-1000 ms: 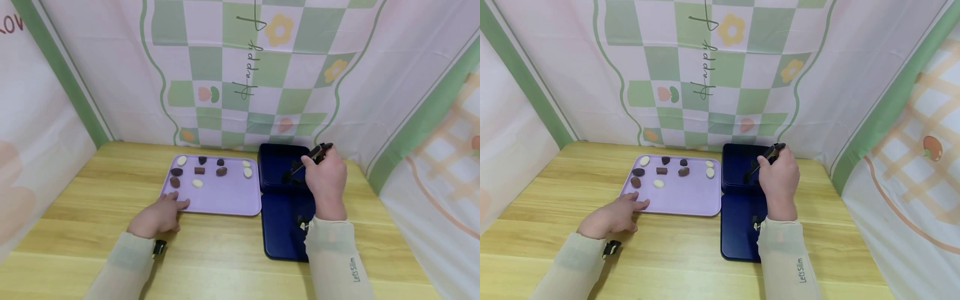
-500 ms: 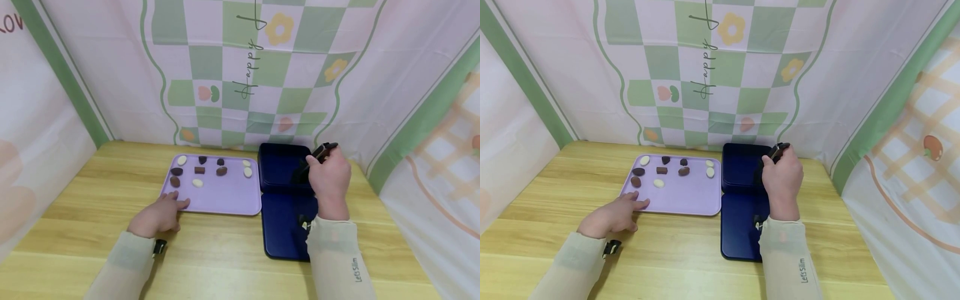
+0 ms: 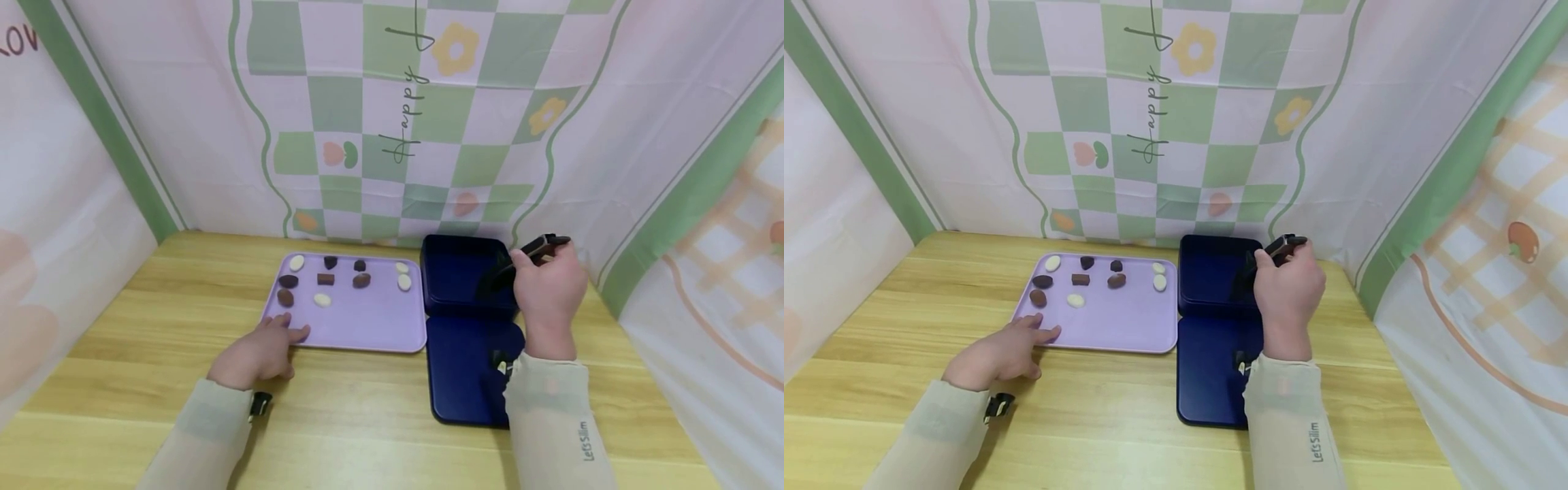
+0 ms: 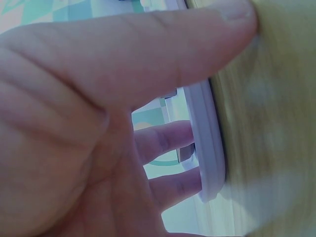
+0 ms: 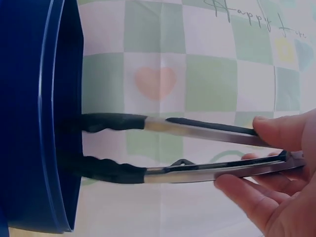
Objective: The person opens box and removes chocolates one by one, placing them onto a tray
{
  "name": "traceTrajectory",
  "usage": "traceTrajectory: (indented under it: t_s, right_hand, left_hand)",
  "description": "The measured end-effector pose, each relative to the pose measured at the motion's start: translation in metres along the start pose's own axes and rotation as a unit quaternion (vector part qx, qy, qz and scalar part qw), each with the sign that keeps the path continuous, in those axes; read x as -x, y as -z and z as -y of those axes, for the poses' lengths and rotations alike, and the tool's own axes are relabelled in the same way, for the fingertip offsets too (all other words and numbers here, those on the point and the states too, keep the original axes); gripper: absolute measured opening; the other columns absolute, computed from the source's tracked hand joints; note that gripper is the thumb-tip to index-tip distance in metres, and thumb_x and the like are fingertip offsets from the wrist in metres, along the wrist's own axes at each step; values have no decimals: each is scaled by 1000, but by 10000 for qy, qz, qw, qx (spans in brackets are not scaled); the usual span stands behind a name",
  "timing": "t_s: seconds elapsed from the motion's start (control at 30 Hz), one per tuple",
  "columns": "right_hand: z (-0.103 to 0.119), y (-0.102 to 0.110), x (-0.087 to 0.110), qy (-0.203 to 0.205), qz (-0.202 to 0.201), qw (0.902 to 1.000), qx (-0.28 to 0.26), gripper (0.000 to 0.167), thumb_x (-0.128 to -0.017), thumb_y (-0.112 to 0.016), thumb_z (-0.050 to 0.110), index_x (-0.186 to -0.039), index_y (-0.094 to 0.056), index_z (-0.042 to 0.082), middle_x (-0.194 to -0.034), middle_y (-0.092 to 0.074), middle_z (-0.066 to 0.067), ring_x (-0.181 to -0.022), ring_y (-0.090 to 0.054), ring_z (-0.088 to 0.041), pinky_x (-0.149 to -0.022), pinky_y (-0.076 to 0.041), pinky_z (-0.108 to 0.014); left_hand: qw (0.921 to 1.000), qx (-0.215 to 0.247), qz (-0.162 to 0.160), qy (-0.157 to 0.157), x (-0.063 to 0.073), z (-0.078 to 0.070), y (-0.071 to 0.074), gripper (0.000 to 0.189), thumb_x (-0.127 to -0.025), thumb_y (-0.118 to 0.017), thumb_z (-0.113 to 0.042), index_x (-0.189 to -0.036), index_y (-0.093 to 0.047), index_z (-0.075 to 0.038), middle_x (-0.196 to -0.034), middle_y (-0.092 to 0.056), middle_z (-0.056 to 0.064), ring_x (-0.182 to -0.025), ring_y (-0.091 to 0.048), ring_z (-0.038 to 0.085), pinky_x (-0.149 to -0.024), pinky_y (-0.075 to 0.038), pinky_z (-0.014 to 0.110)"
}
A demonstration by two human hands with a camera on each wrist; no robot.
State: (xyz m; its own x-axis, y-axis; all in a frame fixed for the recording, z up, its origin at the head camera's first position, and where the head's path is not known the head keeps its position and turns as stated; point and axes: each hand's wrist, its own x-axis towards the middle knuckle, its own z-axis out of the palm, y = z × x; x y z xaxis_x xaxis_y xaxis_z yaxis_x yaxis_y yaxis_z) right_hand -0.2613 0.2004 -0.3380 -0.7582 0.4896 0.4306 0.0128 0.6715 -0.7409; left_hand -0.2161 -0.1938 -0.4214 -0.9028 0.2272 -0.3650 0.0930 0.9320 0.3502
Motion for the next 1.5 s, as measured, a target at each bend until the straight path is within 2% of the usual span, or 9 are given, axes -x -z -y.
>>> traceTrajectory:
  t_s: [0.27, 0.43, 0.6, 0.7, 0.83, 1.0, 1.3, 1.4, 1.5]
  right_hand:
    - [1, 4, -1, -460, -370, 9969, -521, 35, -85, -79, 33, -105, -61, 11, -102, -66, -3, -85, -64, -14, -77, -53, -28]
    - [2, 5, 0, -344, -583, 9955, -662, 32, -83, -81, 33, -97, -61, 13, -96, -66, -1, -80, -64, -9, -75, -53, -25]
    - [3, 5, -1, -486, -653, 9844, -1559, 28, -79, -85, 24, -90, -63, 12, -90, -67, 1, -79, -66, -10, -73, -55, -22]
    - [3, 6, -3, -749, -620, 9604, -2613, 27, -75, -87, 10, -86, -63, 7, -88, -68, -4, -77, -68, -14, -71, -57, -22]
    - [5, 6, -6, -1000, -611, 9119, -3933, 29, -70, -87, -3, -85, -62, -1, -87, -67, -14, -72, -70, -21, -67, -61, -29]
    - [7, 3, -4, -1081, -556, 8741, -4702, 31, -68, -86, -11, -85, -61, -8, -85, -64, -19, -71, -72, -27, -63, -61, -36]
    - [11, -16, 4, -1258, 70, 8529, -5066, 31, -69, -85, -12, -89, -61, -8, -82, -67, -17, -67, -72, -29, -56, -61, -38]
    - [15, -28, 11, -1242, 438, 8559, -5002, 31, -71, -83, -12, -88, -58, -8, -80, -67, -17, -68, -72, -30, -58, -61, -40]
    - [19, -40, 20, -1160, 798, 8691, -4741, 32, -74, -82, -10, -93, -56, -8, -84, -67, -17, -71, -73, -27, -61, -61, -40]
  left_hand:
    - [10000, -1, -7, 48, 2, -1, -1, 76, -78, -80, -6, -147, -51, -15, -157, -21, 30, -140, -13, 58, -109, -19, 69]
    - [10000, -12, -15, 7, 2, -1, 0, 76, -77, -80, -6, -147, -51, -14, -157, -22, 31, -140, -14, 59, -109, -20, 70]
    - [10000, -23, -14, -15, 2, -1, 0, 76, -77, -81, -7, -147, -51, -14, -156, -22, 31, -139, -14, 59, -109, -21, 70]
    - [10000, 10, -2, 21, 2, -1, -1, 75, -78, -80, -7, -147, -51, -15, -157, -21, 30, -140, -13, 58, -109, -20, 70]
    - [10000, 14, 9, 21, 2, 0, -1, 75, -79, -80, -6, -147, -50, -16, -158, -21, 30, -141, -13, 57, -109, -21, 69]
    - [10000, -36, -4, -12, 1, 0, -2, 74, -80, -79, -6, -148, -51, -15, -157, -23, 29, -141, -14, 56, -109, -21, 69]
    - [9999, -76, -35, -87, 1, 2, -2, 75, -79, -79, -7, -148, -50, -15, -157, -24, 30, -141, -16, 56, -109, -22, 68]
    - [9999, -69, -43, -97, 1, 1, -1, 76, -78, -79, -7, -147, -50, -14, -156, -24, 31, -141, -16, 56, -109, -22, 68]
    - [10000, -48, -27, -62, 1, 0, -1, 76, -78, -79, -7, -148, -50, -15, -157, -23, 30, -141, -15, 56, -109, -22, 68]
